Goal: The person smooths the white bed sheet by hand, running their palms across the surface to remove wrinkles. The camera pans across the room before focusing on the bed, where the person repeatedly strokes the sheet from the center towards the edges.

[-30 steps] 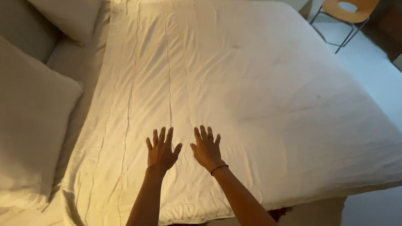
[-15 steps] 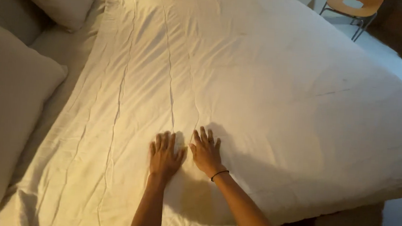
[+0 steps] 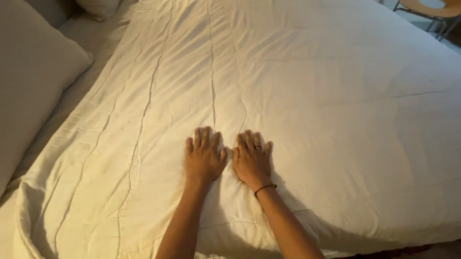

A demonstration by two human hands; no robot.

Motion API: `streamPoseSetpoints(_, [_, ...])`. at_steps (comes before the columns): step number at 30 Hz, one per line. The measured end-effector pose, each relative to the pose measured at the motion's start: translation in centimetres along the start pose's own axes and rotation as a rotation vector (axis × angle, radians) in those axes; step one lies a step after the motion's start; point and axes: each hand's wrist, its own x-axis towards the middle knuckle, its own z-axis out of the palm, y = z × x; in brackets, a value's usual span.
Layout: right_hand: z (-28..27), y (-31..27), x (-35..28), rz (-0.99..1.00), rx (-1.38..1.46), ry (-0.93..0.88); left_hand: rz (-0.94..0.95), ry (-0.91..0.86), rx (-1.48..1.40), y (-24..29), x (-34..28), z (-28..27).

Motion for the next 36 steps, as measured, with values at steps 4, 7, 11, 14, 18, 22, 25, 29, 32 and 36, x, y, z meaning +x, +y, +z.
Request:
streamPoseSetpoints(4, [0.5, 0.8, 0.6, -0.04, -0.028, 0.021, -0.002, 0.056, -0.003, 0.3, 0.4, 0.5])
streamPoseSetpoints(7, [-0.1, 0.1, -0.3, -0.05, 0.023, 0.054, -0.001, 0.037, -0.005, 0.3, -0.4, 0.2])
streamPoseSetpoints(11, [-0.8, 0.2, -0.2, -0.027, 0.021, 0.02, 0.005, 0.07, -0.005, 0.4, -0.4, 0.7])
streamPoseSetpoints(14, [-0.4, 0.1, -0.1, -0.044, 0.014, 0.012, 0.002, 0.081, 0.0, 0.3, -0.7, 0.4])
streamPoseSetpoints(18, [-0.2, 0.3, -0.2, -0.036, 0.038, 0.03, 0.003, 0.106, 0.007, 0.7, -0.9, 0.3])
streamPoseSetpoints(22, [0.1, 0.2, -0.7, -0.046, 0.033, 0.034, -0.001, 0.101, 0.022, 0.4, -1.5, 0.6])
streamPoseSetpoints(25, [-0.5, 0.2, 0.0, -0.022, 0.015, 0.04, 0.012, 0.099, 0.0, 0.6, -0.7, 0.4])
streamPoseSetpoints(29, [-0.9, 0.1, -0.2, -0.035, 0.019, 0.019, -0.005, 0.065, 0.007, 0.8, -1.0, 0.1])
streamPoseSetpoints(32, [-1.0, 0.0, 0.1, -0.034, 0.006, 0.009, -0.002, 0.042, 0.017, 0.5, -0.5, 0.4])
streamPoseSetpoints(36, [-1.7, -0.9, 0.5, -0.009, -0.036, -0.085, 0.005, -0.032, 0.04, 0.1, 0.3, 0.9])
